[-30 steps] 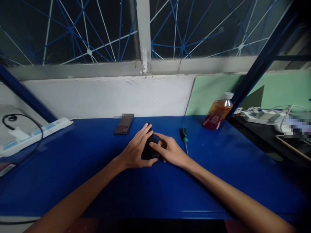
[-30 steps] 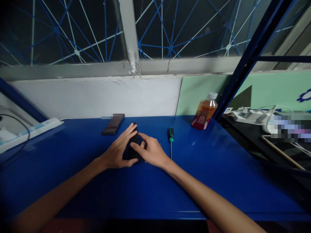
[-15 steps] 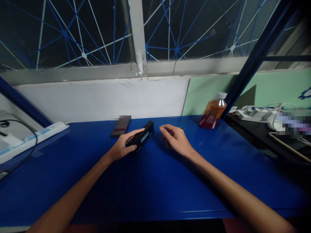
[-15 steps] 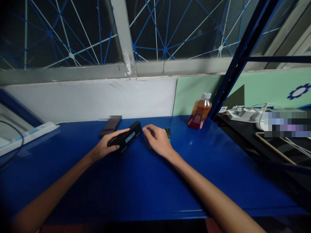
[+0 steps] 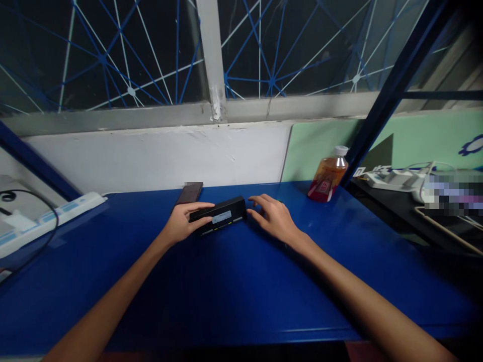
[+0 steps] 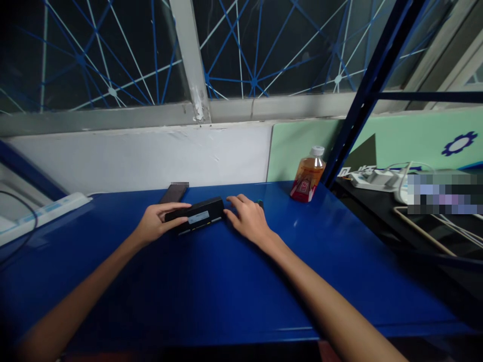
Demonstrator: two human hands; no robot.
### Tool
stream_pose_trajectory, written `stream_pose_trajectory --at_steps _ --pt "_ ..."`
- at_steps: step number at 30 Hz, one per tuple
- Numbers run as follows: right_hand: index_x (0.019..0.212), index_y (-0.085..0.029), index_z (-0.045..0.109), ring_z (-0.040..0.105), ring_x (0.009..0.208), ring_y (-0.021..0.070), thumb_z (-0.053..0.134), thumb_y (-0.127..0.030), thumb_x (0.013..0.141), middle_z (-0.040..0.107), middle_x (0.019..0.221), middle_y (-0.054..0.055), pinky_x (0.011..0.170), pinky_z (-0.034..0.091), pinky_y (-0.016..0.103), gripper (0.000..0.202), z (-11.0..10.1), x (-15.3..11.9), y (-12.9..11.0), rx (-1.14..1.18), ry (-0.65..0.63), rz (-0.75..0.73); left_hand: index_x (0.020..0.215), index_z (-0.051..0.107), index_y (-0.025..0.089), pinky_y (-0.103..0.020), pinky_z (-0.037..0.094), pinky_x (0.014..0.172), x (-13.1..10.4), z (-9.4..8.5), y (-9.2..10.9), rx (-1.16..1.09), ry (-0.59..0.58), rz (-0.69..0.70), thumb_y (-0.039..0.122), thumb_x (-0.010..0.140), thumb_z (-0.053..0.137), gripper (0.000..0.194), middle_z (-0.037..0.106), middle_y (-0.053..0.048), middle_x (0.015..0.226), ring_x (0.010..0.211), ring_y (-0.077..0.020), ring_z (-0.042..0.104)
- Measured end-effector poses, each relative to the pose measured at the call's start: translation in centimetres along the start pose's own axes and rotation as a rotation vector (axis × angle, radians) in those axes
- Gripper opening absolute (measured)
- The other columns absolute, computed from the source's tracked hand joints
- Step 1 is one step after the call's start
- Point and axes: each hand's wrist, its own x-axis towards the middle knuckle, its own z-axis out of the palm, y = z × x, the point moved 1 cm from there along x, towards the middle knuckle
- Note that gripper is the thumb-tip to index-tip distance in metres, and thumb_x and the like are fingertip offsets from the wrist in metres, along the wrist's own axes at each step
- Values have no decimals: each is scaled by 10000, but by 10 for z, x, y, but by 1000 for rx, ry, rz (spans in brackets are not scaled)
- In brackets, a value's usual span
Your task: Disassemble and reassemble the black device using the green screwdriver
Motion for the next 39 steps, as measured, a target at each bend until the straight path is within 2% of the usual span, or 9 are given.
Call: stream_pose_trajectory --at_steps 7,12,15,18,22,32,39 --pt "1246 -205 574 634 792 179 535 -341 916 673 1089 81 681 479 299 359 2 1 1 81 -45 -49 1059 729 204 -424 519 920 1 2 3 32 -77 61 306 748 716 327 714 -103 1090 1002 -251 665" --pt "1229 -198 583 646 817 185 542 -326 914 689 1090 77 681 497 295 343 3 2 2 145 -49 -54 1182 664 219 -396 528 864 3 -5 4 116 -125 134 323 754 714 443 685 -99 1101 983 -227 642" --pt "1217 -203 588 651 818 190 540 -332 914 691 1093 76 684 500 300 333 4 2 2 132 -50 -62 1138 685 215 -378 533 794 4 -13 5 203 -117 190 329 748 716 408 684 -88 1017 888 -205 634" --pt "1241 -212 573 654 828 195 530 -343 920 686 1106 77 702 503 308 349 3 1 1 109 -48 -68 1067 712 214 -379 521 806 5 -20 7 258 -120 246 326 750 714 337 677 -84 1002 877 -197 622" --pt "1279 -231 551 652 865 195 494 -348 941 685 1075 67 744 503 309 362 3 0 0 84 -52 -104 1047 720 220 -346 522 762 4 -24 8 297 -81 261 328 777 702 292 676 -74 989 840 -181 624" --pt "1256 -227 598 663 865 194 438 -361 973 705 1009 59 725 491 291 352 -1 -1 -2 67 -43 -129 1034 737 250 -312 517 751 4 -23 0 255 -12 346 310 797 716 246 703 -54 946 820 -165 656" --pt "1223 -208 608 642 882 187 521 -385 934 666 1098 78 750 487 297 349 -3 0 -5 100 -65 -172 998 751 244 -335 531 777 2 -15 6 256 3 344 311 806 697 211 713 -60 943 825 -178 658"
